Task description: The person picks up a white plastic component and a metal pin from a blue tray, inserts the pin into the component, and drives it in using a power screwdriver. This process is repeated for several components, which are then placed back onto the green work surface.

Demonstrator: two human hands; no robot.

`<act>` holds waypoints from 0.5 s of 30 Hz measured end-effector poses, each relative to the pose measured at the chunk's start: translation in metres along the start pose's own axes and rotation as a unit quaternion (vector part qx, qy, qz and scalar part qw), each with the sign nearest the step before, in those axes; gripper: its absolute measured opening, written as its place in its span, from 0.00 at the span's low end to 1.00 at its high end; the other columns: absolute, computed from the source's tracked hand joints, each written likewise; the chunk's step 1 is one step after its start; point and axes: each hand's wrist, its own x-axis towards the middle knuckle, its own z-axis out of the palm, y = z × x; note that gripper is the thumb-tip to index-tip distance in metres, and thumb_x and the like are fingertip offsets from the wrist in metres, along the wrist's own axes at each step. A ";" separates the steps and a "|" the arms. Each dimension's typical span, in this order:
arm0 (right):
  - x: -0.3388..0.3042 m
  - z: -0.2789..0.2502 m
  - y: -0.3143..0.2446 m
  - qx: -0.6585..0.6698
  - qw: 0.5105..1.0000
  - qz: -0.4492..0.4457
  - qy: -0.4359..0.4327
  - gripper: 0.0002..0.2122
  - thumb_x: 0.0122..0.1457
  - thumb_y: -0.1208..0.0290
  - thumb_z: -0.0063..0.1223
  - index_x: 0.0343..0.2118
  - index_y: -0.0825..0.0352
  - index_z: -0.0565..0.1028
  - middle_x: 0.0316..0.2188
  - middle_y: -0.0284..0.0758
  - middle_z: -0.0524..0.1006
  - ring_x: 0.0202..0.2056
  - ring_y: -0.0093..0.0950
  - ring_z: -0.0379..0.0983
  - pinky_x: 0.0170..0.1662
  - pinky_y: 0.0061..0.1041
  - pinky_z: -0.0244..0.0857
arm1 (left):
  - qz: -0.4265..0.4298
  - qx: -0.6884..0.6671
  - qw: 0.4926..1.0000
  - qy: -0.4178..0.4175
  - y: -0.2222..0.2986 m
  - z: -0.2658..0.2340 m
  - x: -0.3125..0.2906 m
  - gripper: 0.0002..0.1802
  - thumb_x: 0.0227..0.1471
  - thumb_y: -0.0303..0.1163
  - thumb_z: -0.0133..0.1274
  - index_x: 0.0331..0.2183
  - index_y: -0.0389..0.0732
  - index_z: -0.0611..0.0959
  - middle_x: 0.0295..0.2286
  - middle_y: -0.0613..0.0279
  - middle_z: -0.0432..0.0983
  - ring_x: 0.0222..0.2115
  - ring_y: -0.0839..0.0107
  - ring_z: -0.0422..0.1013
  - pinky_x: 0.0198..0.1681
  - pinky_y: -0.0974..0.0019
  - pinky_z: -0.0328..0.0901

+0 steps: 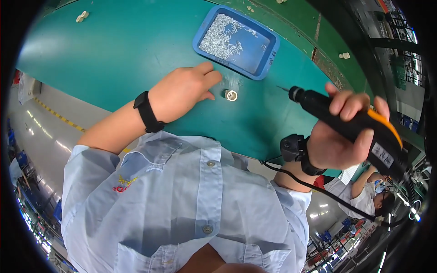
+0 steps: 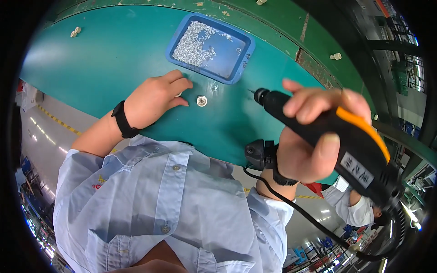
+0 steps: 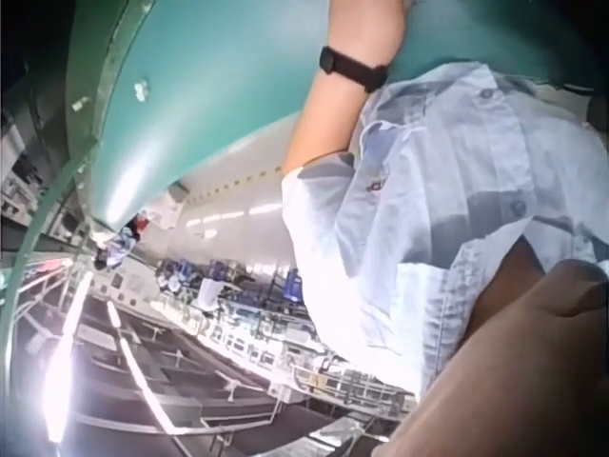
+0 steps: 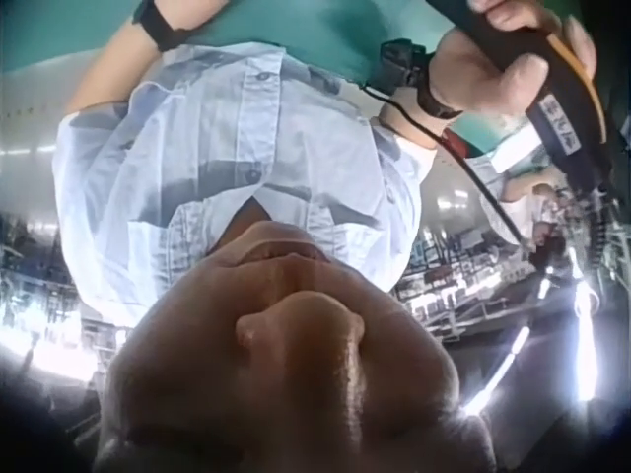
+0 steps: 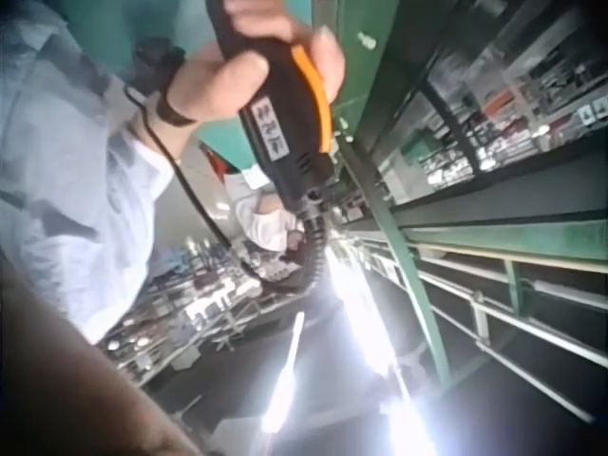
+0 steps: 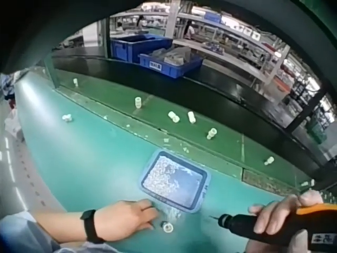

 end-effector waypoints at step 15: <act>0.035 0.022 0.060 -0.030 0.997 0.026 0.068 0.07 0.55 0.71 0.46 0.33 0.68 0.66 0.12 0.30 0.60 0.15 0.23 0.58 0.24 0.26 0.59 | 0.034 -0.048 0.995 0.081 0.014 -0.018 0.005 0.17 0.40 0.37 0.59 0.32 0.39 0.76 0.30 0.61 0.68 0.26 0.60 0.69 0.28 0.62 0.65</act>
